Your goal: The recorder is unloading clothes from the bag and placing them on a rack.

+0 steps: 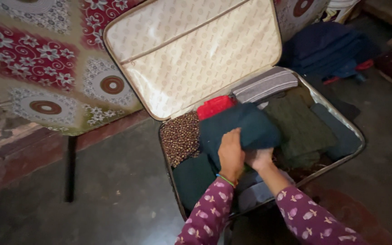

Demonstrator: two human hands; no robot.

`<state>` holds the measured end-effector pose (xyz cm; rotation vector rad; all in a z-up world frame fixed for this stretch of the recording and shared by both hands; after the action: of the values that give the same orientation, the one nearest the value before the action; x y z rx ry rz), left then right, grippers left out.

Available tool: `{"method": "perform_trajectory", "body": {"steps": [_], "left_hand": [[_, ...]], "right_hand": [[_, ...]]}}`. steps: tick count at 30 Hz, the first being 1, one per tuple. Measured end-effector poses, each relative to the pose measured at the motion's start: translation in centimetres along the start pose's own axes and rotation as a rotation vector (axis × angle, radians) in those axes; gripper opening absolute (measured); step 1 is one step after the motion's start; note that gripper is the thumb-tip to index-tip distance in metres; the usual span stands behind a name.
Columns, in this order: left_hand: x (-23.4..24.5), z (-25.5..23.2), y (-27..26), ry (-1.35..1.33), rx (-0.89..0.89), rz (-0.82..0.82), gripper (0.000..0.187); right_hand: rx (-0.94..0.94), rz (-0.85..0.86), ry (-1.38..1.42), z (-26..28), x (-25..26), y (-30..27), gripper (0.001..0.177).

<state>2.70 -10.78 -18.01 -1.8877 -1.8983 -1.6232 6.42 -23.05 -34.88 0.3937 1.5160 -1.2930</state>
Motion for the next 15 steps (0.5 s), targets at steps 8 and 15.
{"method": "perform_trajectory", "body": {"steps": [8,15], "left_hand": [[0.8,-3.7,-0.4,0.015,-0.159,0.248,0.066],[4.2,-1.0,-1.1,-0.064,0.035,-0.043,0.074]], "right_hand": [[0.349,0.085,-0.698,5.1,6.6,5.4,0.06],[0.618,0.073,-1.13,6.0,0.8,-1.5,0.055]]}}
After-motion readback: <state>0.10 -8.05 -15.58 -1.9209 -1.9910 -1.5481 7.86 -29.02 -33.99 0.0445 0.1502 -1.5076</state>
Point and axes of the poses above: each hand's wrist, its own y-axis towards the middle knuckle, its own x-axis out of the back of the hand, z = x × y, the point moved 7 cm from there along y, towards the middle knuckle, and after that the axes turned 15 degrees about -x, right-handed, at the moved point
